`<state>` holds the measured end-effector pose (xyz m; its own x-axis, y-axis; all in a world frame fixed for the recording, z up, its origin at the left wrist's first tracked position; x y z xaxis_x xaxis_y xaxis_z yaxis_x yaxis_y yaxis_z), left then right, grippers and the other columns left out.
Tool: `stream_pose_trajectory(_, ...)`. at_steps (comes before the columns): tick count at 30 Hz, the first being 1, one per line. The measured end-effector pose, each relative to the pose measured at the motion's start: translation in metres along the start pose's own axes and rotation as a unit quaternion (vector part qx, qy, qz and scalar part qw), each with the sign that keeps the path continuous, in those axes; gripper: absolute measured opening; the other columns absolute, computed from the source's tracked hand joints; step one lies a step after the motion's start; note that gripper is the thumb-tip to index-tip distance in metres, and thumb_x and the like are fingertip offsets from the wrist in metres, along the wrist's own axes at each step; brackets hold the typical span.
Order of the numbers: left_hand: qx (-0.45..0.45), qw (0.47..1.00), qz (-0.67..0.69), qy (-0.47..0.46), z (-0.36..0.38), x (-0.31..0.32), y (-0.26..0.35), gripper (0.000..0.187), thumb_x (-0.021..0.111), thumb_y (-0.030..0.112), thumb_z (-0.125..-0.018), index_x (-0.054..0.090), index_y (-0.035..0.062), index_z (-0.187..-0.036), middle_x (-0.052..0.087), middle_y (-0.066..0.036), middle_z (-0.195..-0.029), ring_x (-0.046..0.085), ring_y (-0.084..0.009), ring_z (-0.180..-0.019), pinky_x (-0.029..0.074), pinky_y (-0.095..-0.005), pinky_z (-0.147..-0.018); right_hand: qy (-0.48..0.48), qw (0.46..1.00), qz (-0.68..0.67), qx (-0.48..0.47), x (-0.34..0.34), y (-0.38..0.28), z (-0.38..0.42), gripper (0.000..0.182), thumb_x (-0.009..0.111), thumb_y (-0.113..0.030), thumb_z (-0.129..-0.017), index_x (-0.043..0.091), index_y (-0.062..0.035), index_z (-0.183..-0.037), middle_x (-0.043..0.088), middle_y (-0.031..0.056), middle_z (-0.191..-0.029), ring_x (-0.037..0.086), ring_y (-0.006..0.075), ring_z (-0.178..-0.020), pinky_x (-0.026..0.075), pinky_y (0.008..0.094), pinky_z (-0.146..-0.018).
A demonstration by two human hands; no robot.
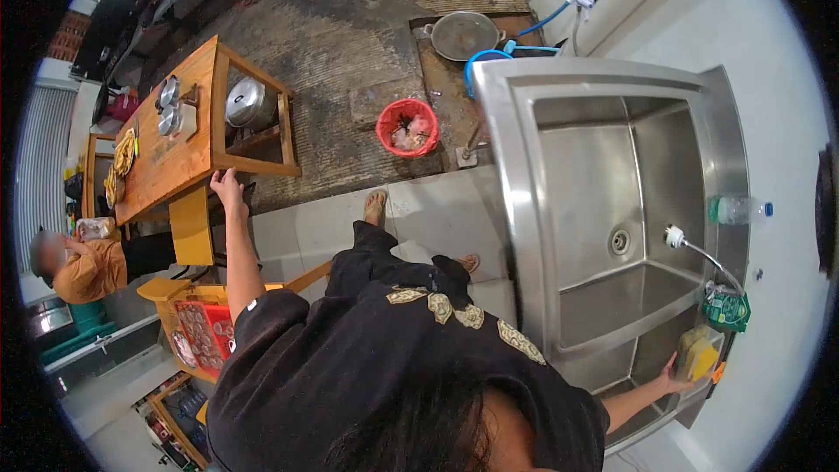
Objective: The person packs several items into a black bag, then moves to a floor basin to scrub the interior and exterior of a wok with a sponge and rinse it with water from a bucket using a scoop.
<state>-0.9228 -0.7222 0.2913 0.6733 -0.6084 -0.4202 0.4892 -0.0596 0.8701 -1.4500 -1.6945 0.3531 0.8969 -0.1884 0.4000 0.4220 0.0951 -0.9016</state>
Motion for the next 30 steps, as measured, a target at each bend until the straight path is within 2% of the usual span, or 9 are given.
stream_pose_trajectory(5, -0.01, 0.999, 0.047, -0.014, -0.122, 0.024, -0.004, 0.066, 0.061, 0.017, -0.081, 0.022, 0.0095, -0.135, 0.045, -0.01, -0.117, 0.048, -0.0187, -0.092, 0.046, -0.0335, -0.071, -0.009, 0.978, 0.156, -0.138, 0.126, -0.003, 0.212, 0.068, 0.061, -0.042, -0.077, 0.04, -0.0133, -0.134, 0.032, 0.0133, -0.141, 0.029, 0.0396, -0.129, 0.038, 0.0645, -0.095)
stream_pose_trajectory(10, 0.029, 0.989, 0.115, -0.084, -0.233, 0.033, 0.031, 0.093, 0.061, 0.018, -0.08, -0.007, 0.0131, -0.144, 0.036, -0.016, -0.128, 0.048, -0.0209, -0.096, 0.046, -0.0341, -0.076, -0.159, 0.982, 0.088, -0.056, 0.205, 0.028, 0.333, 0.07, 0.064, -0.039, -0.076, 0.039, -0.0125, -0.135, 0.03, 0.0129, -0.142, 0.028, 0.0396, -0.129, 0.036, 0.064, -0.097)
stream_pose_trajectory(14, 0.306, 0.935, 0.019, 0.18, -0.281, 0.025, 0.116, 0.098, 0.063, 0.015, -0.079, -0.012, 0.0004, -0.141, 0.013, -0.025, -0.144, 0.032, -0.032, -0.125, 0.029, -0.0398, -0.104, -0.185, 0.98, 0.058, 0.038, 0.253, 0.059, 0.41, 0.073, 0.067, -0.033, -0.074, 0.036, -0.0111, -0.136, 0.028, 0.0124, -0.143, 0.026, 0.0396, -0.13, 0.034, 0.0631, -0.1)
stream_pose_trajectory(17, 0.309, 0.887, 0.061, 0.337, -0.365, -0.016, 0.166, 0.099, 0.062, 0.002, -0.074, -0.012, -0.0006, -0.14, -0.005, -0.023, -0.147, 0.015, -0.0335, -0.134, 0.016, -0.0388, -0.112, -0.129, 0.987, 0.018, 0.091, 0.313, 0.097, 0.479, 0.077, 0.068, -0.025, -0.073, 0.031, -0.0073, -0.138, 0.027, 0.0126, -0.143, 0.025, 0.039, -0.13, 0.031, 0.0606, -0.104)
stream_pose_trajectory(21, 0.166, 0.913, 0.28, 0.246, -0.405, -0.039, 0.199, 0.056, 0.062, 0.011, -0.081, 0.025, 0.0048, -0.123, 0.037, -0.011, -0.111, 0.043, -0.0216, -0.1, 0.039, -0.038, -0.089, -0.185, 0.966, -0.022, 0.18, 0.394, 0.146, 0.521, 0.079, 0.065, -0.023, -0.074, 0.025, -0.0033, -0.139, 0.028, 0.0179, -0.14, 0.024, 0.0392, -0.131, 0.028, 0.0586, -0.106)
stream_pose_trajectory(24, 0.225, 0.953, 0.175, 0.1, -0.424, -0.003, 0.183, 0.042, 0.061, 0.017, -0.084, 0.037, 0.0058, -0.116, 0.047, -0.008, -0.099, 0.05, -0.0205, -0.088, 0.043, -0.0357, -0.08, -0.233, 0.957, 0.022, 0.169, 0.47, 0.193, 0.557, 0.075, 0.061, -0.029, -0.076, 0.028, -0.0042, -0.138, 0.03, 0.0179, -0.14, 0.032, 0.037, -0.129, 0.036, 0.0581, -0.101)
stream_pose_trajectory(25, 0.27, 0.962, 0.03, -0.01, -0.423, 0.024, 0.177, 0.037, 0.062, 0.019, -0.084, 0.042, 0.0047, -0.112, 0.051, -0.008, -0.095, 0.052, -0.0202, -0.085, 0.044, -0.0357, -0.078, -0.237, 0.956, 0.03, 0.169, 0.494, 0.207, 0.569, 0.074, 0.063, -0.027, -0.075, 0.03, -0.0029, -0.136, 0.034, 0.0187, -0.137, 0.033, 0.0365, -0.127, 0.034, 0.0577, -0.103)
stream_pose_trajectory(28, 0.224, 0.831, -0.355, -0.365, -0.328, 0.134, 0.186, 0.038, 0.065, 0.03, -0.081, 0.054, 0.0038, -0.107, 0.062, -0.012, -0.099, 0.059, -0.0205, -0.087, 0.048, -0.0345, -0.076, -0.226, 0.96, 0.057, 0.154, 0.564, 0.258, 0.598, 0.071, 0.063, -0.03, -0.074, 0.034, -0.0044, -0.134, 0.04, 0.0187, -0.132, 0.037, 0.0346, -0.125, 0.038, 0.057, -0.1)
stream_pose_trajectory(30, 0.185, 0.617, -0.593, -0.482, -0.312, 0.182, 0.154, 0.066, 0.066, 0.059, -0.069, 0.059, 0.0068, -0.11, 0.063, -0.014, -0.106, 0.061, -0.0279, -0.095, 0.048, -0.0374, -0.082, -0.223, 0.955, 0.087, 0.174, 0.604, 0.297, 0.62, 0.067, 0.06, -0.034, -0.075, 0.036, -0.0059, -0.132, 0.042, 0.017, -0.131, 0.043, 0.0344, -0.121, 0.045, 0.0563, -0.093)
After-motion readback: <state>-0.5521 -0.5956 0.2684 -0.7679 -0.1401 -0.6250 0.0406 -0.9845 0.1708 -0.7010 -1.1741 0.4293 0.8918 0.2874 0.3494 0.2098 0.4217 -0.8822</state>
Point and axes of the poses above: each hand's wrist, its own z-axis away from the middle knuckle, its own x-axis out of the palm, y = z × x, the point moved 2 cm from there along -z, towards the middle knuckle
